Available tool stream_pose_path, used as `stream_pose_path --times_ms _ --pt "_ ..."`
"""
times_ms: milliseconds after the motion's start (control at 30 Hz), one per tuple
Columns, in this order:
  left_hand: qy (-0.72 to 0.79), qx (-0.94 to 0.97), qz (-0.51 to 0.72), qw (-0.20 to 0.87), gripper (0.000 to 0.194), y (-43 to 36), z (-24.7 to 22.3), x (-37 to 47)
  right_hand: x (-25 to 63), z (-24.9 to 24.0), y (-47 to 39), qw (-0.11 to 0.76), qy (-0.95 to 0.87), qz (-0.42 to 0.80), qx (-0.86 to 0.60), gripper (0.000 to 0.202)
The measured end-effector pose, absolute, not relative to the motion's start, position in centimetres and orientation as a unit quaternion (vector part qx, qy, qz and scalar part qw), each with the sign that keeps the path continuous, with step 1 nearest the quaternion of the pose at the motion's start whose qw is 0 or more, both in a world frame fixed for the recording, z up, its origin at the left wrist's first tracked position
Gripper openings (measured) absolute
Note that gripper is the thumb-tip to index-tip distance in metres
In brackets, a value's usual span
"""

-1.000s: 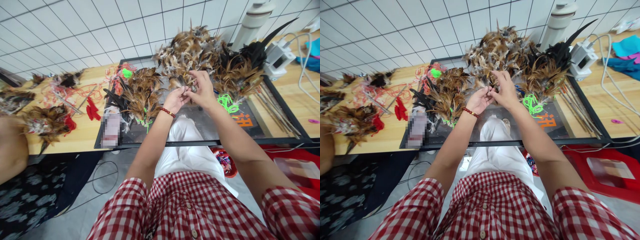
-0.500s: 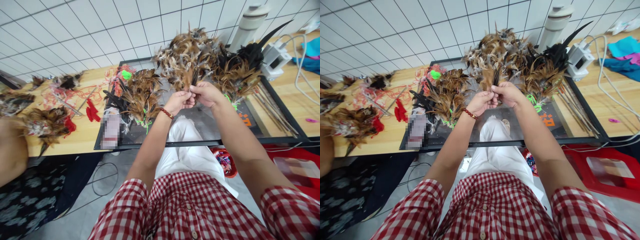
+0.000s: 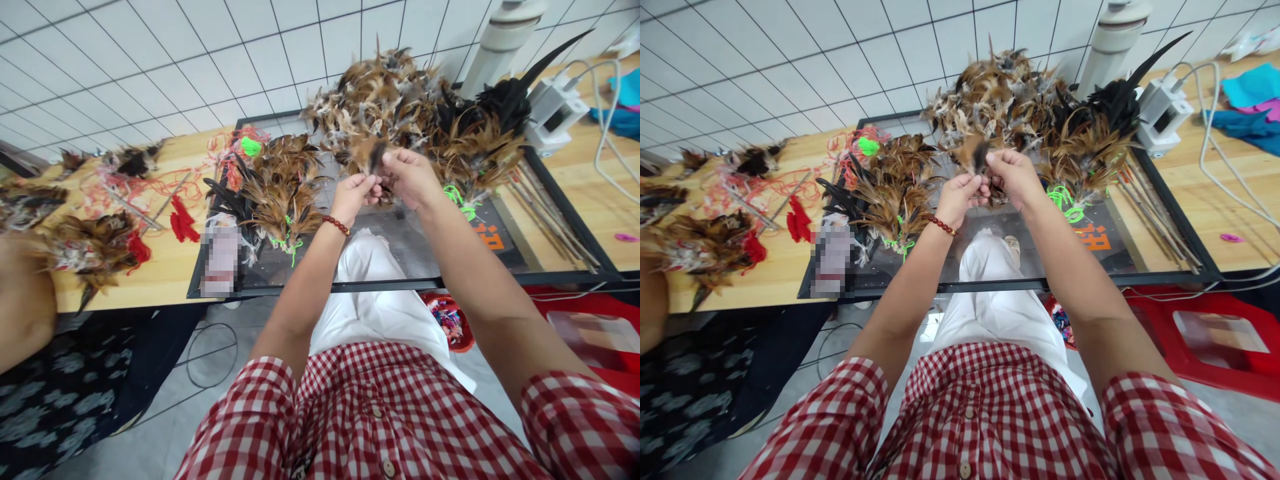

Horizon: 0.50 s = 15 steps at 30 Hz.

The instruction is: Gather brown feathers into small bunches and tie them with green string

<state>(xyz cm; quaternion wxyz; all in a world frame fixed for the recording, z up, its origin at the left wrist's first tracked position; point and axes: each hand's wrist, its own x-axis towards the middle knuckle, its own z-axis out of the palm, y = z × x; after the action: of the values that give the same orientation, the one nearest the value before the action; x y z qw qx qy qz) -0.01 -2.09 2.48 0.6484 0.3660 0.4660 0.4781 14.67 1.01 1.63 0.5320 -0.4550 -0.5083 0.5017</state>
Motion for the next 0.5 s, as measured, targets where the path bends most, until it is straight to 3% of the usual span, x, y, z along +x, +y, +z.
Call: stream_pose_path --times_ms 100,233,367,500 --pt "0.48 0.299 0.559 0.606 0.017 -1.3 2.4 -0.6 15.8 0.9 2.3 0.557 -0.54 0.385 -0.5 0.03" --pt "0.498 0.257 0.603 0.567 0.019 -0.6 2.2 -1.4 16.7 0.0 2.6 0.458 -0.654 0.245 -0.55 0.011" --pt "0.499 0.248 0.609 0.565 0.014 -0.6 2.1 -1.4 16.4 -0.5 1.8 0.357 -0.765 0.117 -0.522 0.022" --pt "0.489 0.254 0.606 0.574 0.014 -0.7 2.3 -1.2 16.3 -0.4 1.7 0.377 -0.76 0.088 -0.523 0.016"
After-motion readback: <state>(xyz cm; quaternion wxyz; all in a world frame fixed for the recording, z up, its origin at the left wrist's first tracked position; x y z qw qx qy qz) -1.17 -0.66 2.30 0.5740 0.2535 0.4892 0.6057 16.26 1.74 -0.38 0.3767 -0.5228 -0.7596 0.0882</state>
